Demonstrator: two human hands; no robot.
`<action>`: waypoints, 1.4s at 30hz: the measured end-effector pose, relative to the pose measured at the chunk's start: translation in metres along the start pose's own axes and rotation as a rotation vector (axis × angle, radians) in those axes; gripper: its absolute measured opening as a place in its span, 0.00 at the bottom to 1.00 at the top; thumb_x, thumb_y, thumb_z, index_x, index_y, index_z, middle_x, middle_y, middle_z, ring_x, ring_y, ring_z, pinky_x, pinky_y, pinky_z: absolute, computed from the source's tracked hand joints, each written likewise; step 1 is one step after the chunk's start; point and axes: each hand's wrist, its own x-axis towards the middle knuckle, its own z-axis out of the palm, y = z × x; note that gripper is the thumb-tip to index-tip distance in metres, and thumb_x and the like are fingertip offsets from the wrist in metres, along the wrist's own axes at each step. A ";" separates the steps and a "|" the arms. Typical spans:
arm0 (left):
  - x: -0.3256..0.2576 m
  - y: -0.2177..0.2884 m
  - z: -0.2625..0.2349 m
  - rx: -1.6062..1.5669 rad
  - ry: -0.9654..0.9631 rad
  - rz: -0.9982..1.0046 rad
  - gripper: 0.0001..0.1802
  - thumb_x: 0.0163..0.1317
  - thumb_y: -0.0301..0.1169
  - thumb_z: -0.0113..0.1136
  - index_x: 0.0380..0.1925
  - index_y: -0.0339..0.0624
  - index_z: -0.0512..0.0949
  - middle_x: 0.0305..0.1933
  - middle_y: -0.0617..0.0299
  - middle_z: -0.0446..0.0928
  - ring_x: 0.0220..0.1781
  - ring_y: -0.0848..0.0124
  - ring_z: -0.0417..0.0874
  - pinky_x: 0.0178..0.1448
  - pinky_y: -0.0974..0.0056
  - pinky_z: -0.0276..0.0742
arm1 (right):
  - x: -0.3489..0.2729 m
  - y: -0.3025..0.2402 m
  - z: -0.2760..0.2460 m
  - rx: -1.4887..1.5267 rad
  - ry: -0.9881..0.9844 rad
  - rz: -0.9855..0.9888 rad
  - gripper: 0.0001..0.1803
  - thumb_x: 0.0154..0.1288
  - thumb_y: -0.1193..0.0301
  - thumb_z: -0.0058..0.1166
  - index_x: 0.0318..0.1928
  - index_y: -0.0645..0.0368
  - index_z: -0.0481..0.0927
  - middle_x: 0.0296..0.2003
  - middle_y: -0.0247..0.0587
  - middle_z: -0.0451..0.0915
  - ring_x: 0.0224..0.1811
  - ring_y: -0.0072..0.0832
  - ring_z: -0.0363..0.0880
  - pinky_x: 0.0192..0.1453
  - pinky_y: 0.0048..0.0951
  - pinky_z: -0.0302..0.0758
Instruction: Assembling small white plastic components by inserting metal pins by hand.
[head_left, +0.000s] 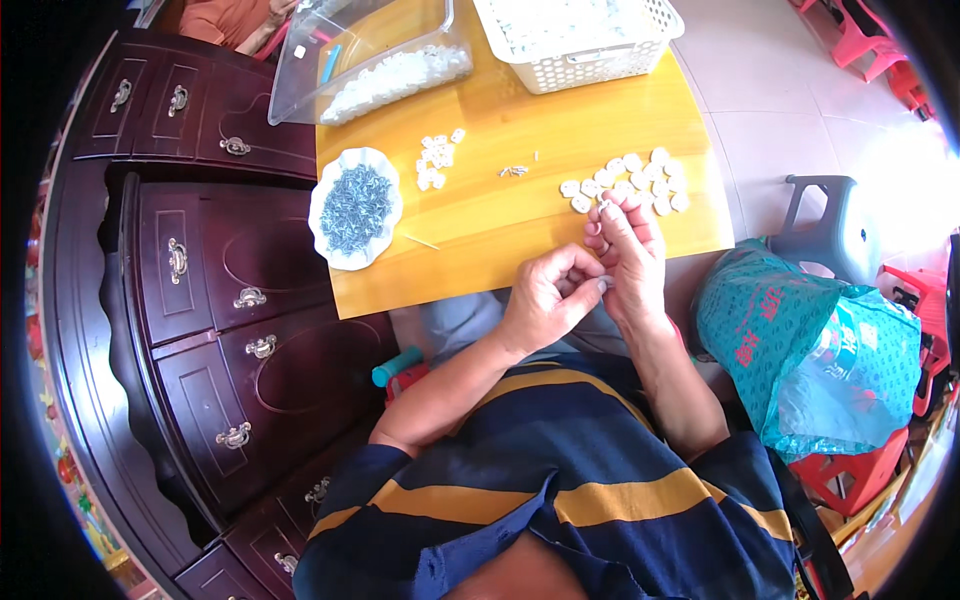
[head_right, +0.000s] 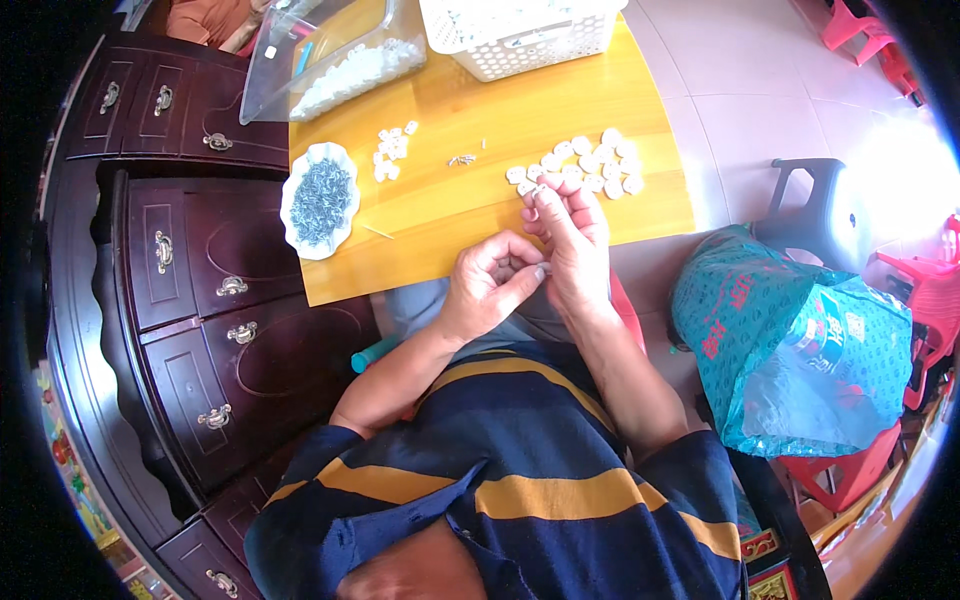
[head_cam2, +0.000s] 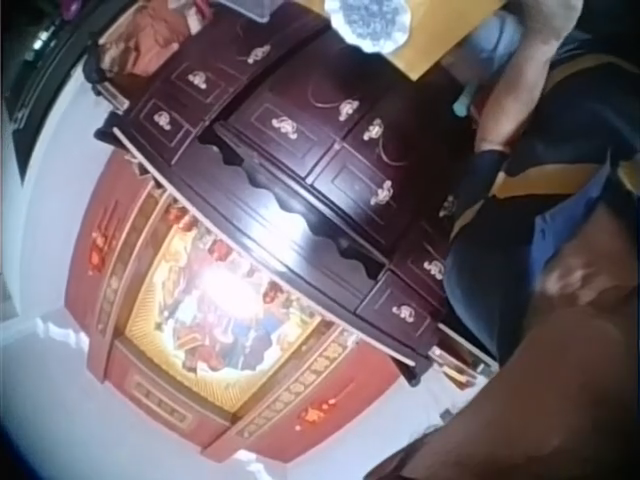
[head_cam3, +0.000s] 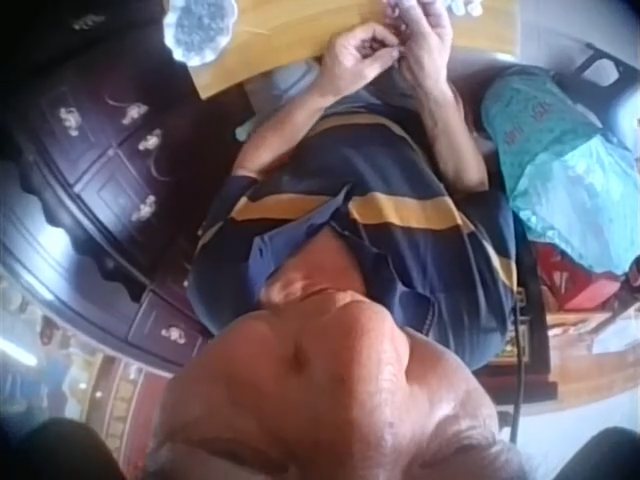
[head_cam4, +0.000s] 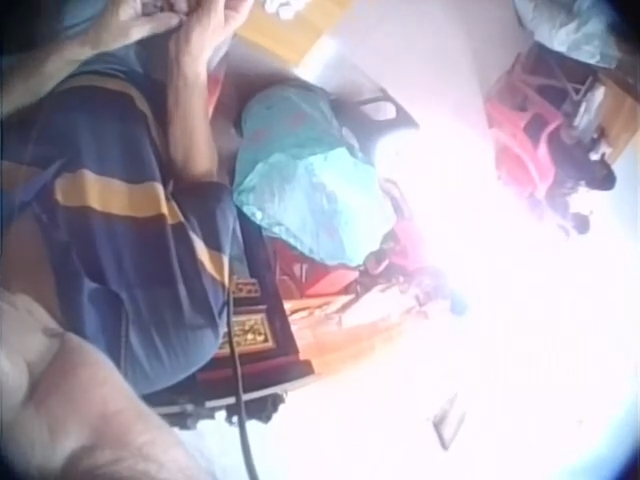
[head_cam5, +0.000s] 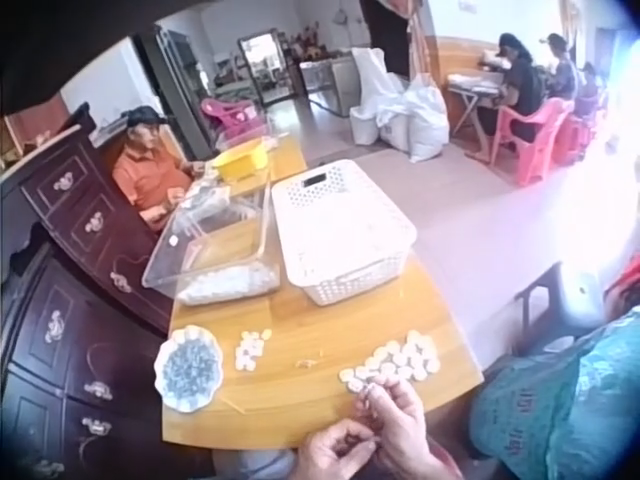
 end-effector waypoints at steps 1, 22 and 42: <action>0.000 0.002 -0.001 0.003 -0.001 0.000 0.04 0.65 0.19 0.66 0.37 0.36 0.80 0.28 0.71 0.79 0.27 0.88 0.76 0.31 0.74 0.74 | 0.000 -0.001 0.001 0.003 -0.001 -0.001 0.10 0.76 0.73 0.59 0.54 0.60 0.78 0.42 0.34 0.82 0.42 0.20 0.80 0.48 0.20 0.76; 0.009 0.035 -0.062 0.012 0.179 0.186 0.10 0.73 0.17 0.59 0.52 0.30 0.80 0.42 0.68 0.80 0.40 0.84 0.79 0.46 0.77 0.76 | -0.007 0.007 0.007 -0.300 -0.169 -0.041 0.09 0.77 0.75 0.58 0.53 0.60 0.80 0.41 0.33 0.83 0.43 0.19 0.81 0.52 0.23 0.78; 0.014 0.022 -0.061 0.058 0.099 0.185 0.12 0.70 0.20 0.65 0.52 0.34 0.81 0.41 0.65 0.85 0.42 0.80 0.85 0.49 0.73 0.82 | -0.011 0.005 0.010 -0.338 -0.236 -0.009 0.09 0.77 0.76 0.58 0.54 0.63 0.79 0.43 0.31 0.81 0.46 0.16 0.81 0.54 0.20 0.79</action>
